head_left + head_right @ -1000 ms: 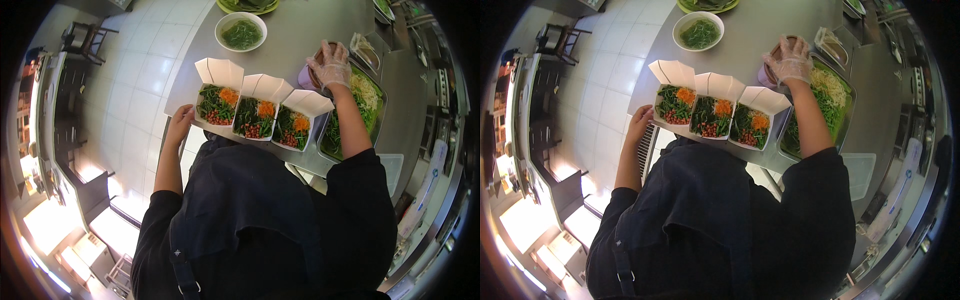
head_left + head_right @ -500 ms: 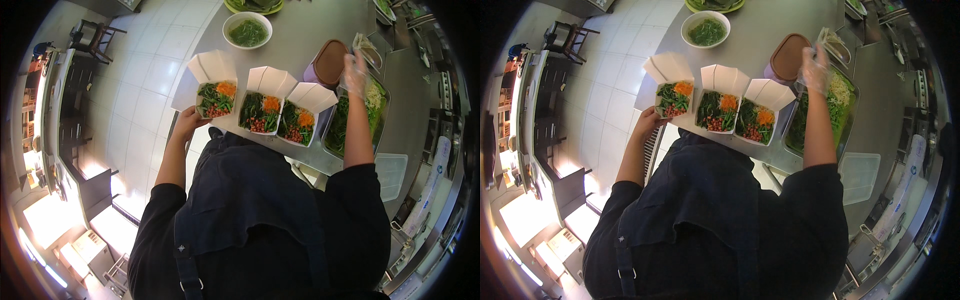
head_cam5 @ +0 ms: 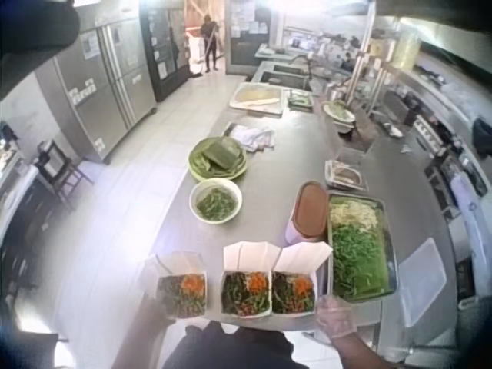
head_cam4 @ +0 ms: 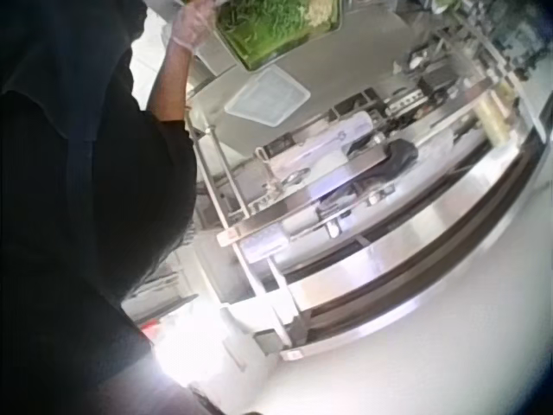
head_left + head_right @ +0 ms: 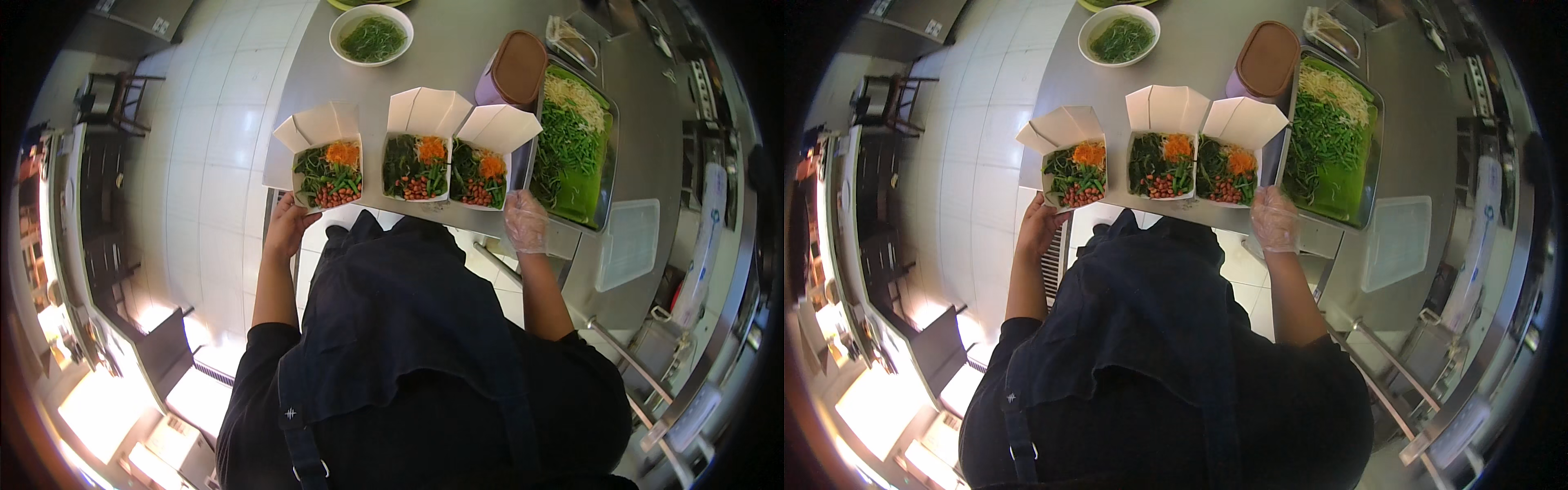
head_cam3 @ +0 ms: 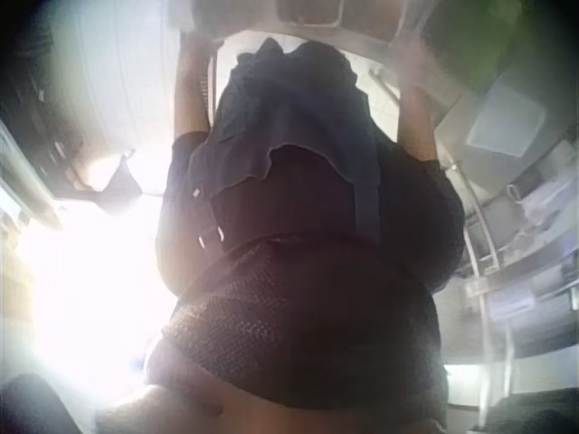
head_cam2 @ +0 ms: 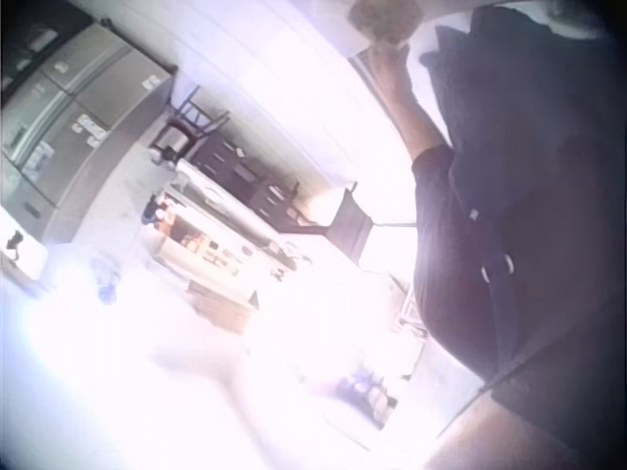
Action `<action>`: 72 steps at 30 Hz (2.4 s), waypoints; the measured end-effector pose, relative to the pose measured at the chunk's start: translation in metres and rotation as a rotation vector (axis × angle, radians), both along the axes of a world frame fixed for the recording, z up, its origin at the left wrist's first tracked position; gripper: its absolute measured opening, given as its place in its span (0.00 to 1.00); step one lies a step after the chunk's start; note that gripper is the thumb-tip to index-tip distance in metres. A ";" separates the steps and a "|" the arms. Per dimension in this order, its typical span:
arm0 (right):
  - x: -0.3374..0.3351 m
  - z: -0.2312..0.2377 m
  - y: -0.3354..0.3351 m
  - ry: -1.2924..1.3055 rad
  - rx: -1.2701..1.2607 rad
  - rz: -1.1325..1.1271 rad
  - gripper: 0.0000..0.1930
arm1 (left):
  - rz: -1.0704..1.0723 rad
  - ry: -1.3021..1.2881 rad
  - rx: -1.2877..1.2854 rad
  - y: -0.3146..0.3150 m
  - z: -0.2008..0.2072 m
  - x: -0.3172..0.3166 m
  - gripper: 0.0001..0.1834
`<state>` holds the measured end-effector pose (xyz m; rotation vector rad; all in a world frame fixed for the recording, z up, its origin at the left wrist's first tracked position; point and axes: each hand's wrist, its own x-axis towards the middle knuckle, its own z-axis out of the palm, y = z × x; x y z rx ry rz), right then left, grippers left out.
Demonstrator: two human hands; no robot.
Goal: The person assembles three white takeout boxes with various food items. They layer green vegetables, bean sprouts, and a red sauce into the boxes, then add sliced cucumbers and tomatoes. Finally, they prepare a small plastic bag with red sauce using a ladle.
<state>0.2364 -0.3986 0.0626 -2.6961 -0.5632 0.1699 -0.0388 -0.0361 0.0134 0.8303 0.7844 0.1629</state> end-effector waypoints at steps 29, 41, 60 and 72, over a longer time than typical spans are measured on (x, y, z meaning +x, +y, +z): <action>-0.007 -0.126 -0.063 0.430 0.736 -0.317 0.13 | 0.049 -0.034 -0.042 0.049 0.007 -0.032 0.20; 0.015 -0.037 -0.062 0.672 1.127 -0.434 0.23 | 0.213 -0.088 -0.160 0.034 -0.046 -0.049 0.20; 0.261 0.018 -0.153 0.443 1.479 -0.473 0.17 | 0.348 -0.005 -0.127 -0.049 -0.133 -0.043 0.18; 0.236 0.035 -0.185 0.451 1.459 -0.416 0.17 | 0.358 -0.176 -0.113 -0.034 -0.155 -0.012 0.21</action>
